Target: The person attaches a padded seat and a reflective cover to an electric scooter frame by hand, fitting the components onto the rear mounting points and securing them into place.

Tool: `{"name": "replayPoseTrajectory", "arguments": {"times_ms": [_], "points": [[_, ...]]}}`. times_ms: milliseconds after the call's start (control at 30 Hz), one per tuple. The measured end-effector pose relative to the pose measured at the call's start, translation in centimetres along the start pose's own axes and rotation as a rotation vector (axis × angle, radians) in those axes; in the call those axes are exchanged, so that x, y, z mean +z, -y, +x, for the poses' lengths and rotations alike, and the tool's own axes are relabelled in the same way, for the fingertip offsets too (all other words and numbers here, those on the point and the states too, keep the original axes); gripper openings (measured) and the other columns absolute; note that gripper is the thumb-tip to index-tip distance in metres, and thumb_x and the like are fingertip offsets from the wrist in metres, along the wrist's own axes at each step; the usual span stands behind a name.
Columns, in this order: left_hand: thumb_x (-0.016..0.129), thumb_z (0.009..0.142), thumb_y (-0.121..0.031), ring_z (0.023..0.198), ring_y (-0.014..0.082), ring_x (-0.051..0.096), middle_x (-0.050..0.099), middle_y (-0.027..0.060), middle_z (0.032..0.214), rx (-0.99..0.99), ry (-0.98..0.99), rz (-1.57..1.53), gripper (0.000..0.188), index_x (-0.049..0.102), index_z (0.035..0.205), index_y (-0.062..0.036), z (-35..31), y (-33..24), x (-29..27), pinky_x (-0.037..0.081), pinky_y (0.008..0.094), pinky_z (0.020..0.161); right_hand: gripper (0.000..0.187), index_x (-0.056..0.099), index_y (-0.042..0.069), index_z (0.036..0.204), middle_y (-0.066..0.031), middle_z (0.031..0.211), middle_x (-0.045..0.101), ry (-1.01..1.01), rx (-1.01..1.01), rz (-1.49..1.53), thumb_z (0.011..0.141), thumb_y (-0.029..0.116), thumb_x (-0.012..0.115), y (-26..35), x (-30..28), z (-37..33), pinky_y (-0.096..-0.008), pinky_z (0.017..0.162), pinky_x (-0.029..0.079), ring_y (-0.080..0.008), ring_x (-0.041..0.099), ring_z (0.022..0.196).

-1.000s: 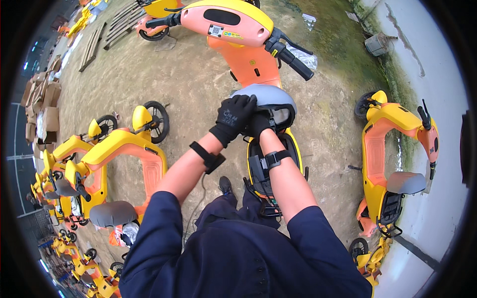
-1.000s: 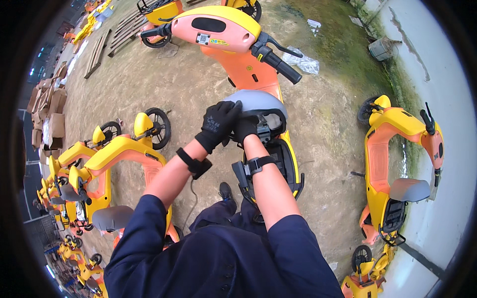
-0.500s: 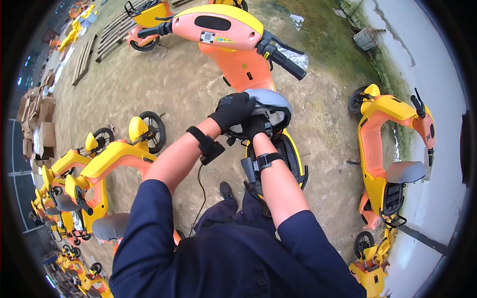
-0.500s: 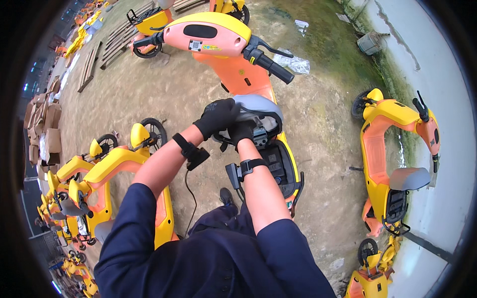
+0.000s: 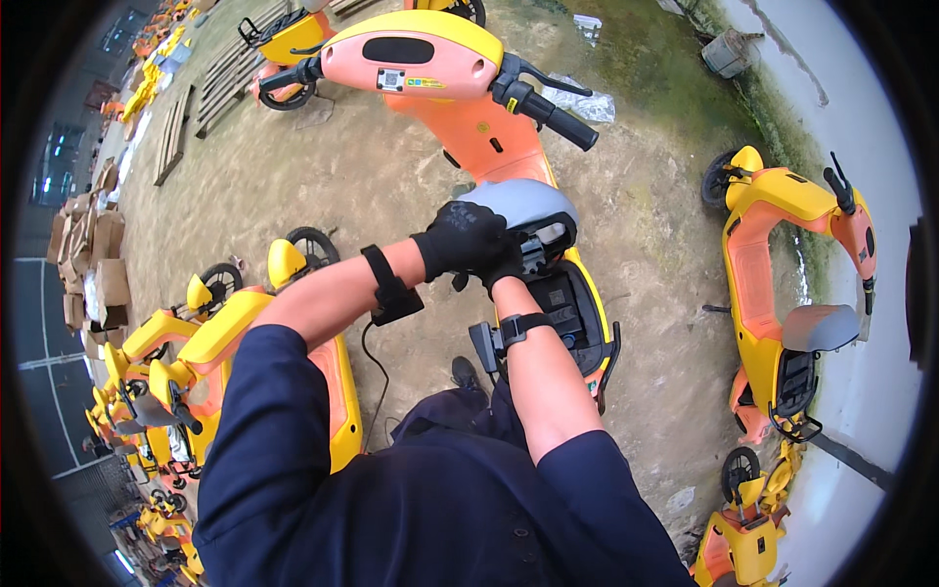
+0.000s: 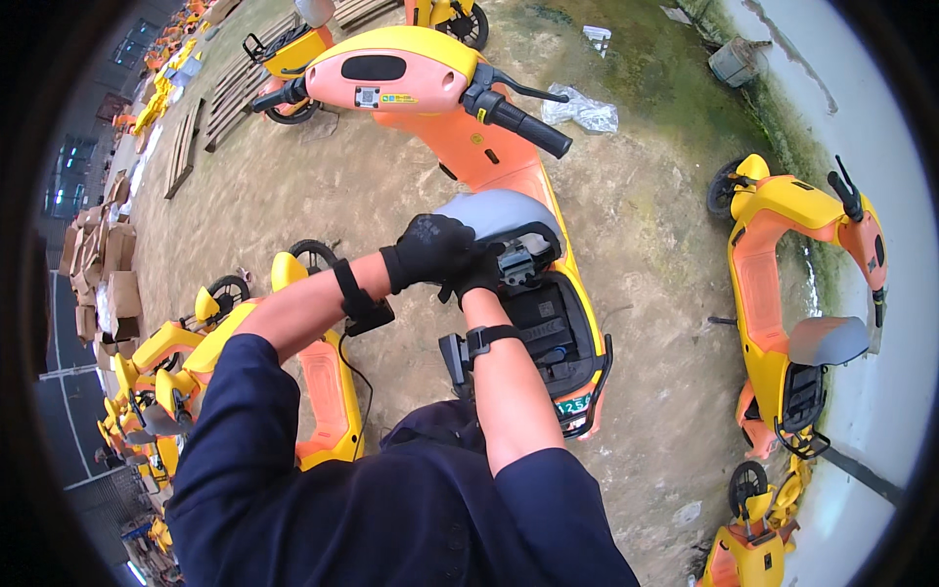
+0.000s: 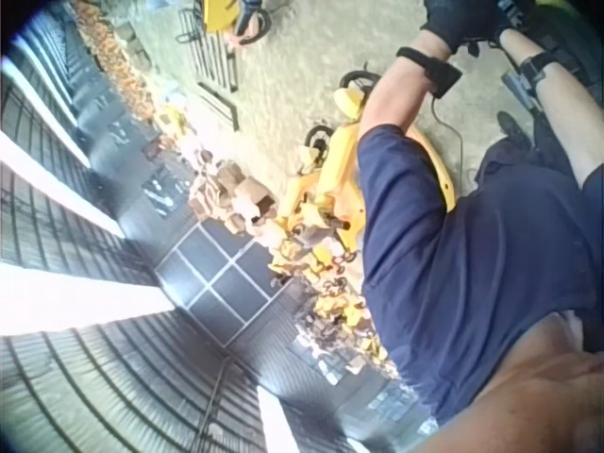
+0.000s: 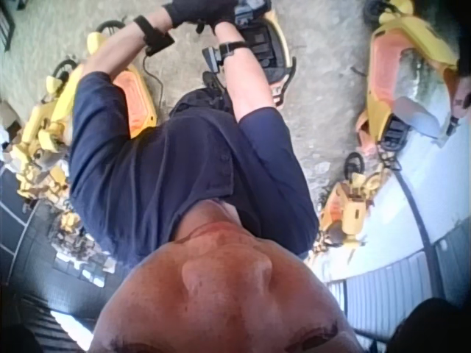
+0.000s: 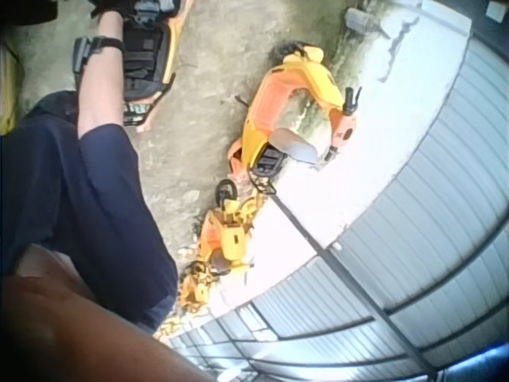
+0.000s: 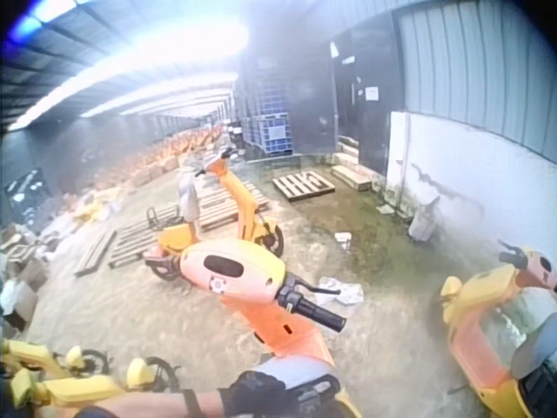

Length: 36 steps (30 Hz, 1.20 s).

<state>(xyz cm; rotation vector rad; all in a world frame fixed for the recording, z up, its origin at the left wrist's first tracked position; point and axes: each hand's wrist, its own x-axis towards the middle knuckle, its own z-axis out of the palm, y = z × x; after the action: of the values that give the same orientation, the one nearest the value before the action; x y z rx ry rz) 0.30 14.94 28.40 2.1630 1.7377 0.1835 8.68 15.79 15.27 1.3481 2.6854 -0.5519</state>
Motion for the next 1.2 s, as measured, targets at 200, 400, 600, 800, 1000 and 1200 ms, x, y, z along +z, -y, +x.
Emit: {"name": "replayPoseTrajectory", "arguments": {"times_ms": [200, 400, 600, 800, 1000, 1200], "points": [[0.057, 0.072, -0.027, 0.079, 0.0301, 0.058, 0.057, 0.0125, 0.087, -0.251, -0.081, 0.138, 0.025, 0.055, 0.090, -0.0099, -1.0, 0.1, 0.3, 0.047, 0.0393, 0.063, 0.056, 0.037, 0.012, 0.128, -0.0140, 0.132, 0.035, 0.167, -0.083, -0.077, 0.081, 0.042, 0.043, -0.4, -0.6, 1.4, -0.0437, 0.100, 0.024, -0.0288, 0.032, 0.123], [0.062, 0.070, -0.029, 0.089, 0.0348, 0.057, 0.055, 0.0232, 0.098, -0.919, -0.184, -0.225, 0.054, 0.043, 0.111, -0.0006, -6.2, 2.9, 4.5, 0.046, 0.0404, 0.073, 0.047, 0.034, 0.006, 0.129, -0.0171, 0.137, 0.026, 0.083, -0.159, 0.200, 0.088, 0.028, 0.030, -0.5, -2.2, 0.6, -0.0374, 0.104, 0.020, -0.0309, 0.025, 0.126], [0.055, 0.071, -0.025, 0.078, 0.0332, 0.061, 0.061, 0.0216, 0.083, -0.848, 0.152, -0.276, 0.035, 0.059, 0.095, -0.0002, -6.0, 4.1, 4.0, 0.048, 0.0393, 0.068, 0.034, 0.055, 0.005, 0.103, -0.0194, 0.098, 0.058, 0.206, -0.211, 0.025, 0.077, 0.026, 0.054, -1.7, -2.1, 1.3, -0.0407, 0.078, 0.044, -0.0331, 0.056, 0.091], [0.053, 0.071, -0.020, 0.055, 0.0247, 0.061, 0.061, 0.0181, 0.066, -0.834, 0.200, -0.566, 0.025, 0.062, 0.077, 0.0027, -6.3, 4.6, 4.6, 0.048, 0.0351, 0.054, 0.042, 0.059, 0.007, 0.099, -0.0188, 0.094, 0.059, 0.079, -0.171, 0.100, 0.065, 0.030, 0.066, -3.6, -0.6, 1.6, -0.0401, 0.075, 0.045, -0.0324, 0.057, 0.087], [0.048, 0.075, -0.018, 0.048, 0.0214, 0.057, 0.059, 0.0126, 0.058, -0.935, 0.235, -0.603, 0.025, 0.061, 0.072, 0.0031, -7.6, 5.5, 5.5, 0.044, 0.0323, 0.044, 0.047, 0.060, 0.009, 0.098, -0.0157, 0.098, 0.058, 0.143, -0.393, -0.145, 0.058, 0.030, 0.071, -0.2, -5.2, -0.7, -0.0432, 0.080, 0.042, -0.0326, 0.054, 0.093], [0.051, 0.077, -0.022, 0.039, 0.0146, 0.050, 0.057, 0.0079, 0.056, -0.698, 0.326, -0.746, 0.023, 0.061, 0.069, -0.0025, -7.9, 4.4, 6.4, 0.039, 0.0273, 0.036, 0.035, 0.051, 0.003, 0.112, -0.0197, 0.121, 0.046, 0.346, -0.278, 0.005, 0.083, 0.018, 0.040, -1.7, -5.1, 0.1, -0.0392, 0.095, 0.034, -0.0334, 0.044, 0.111]]}}
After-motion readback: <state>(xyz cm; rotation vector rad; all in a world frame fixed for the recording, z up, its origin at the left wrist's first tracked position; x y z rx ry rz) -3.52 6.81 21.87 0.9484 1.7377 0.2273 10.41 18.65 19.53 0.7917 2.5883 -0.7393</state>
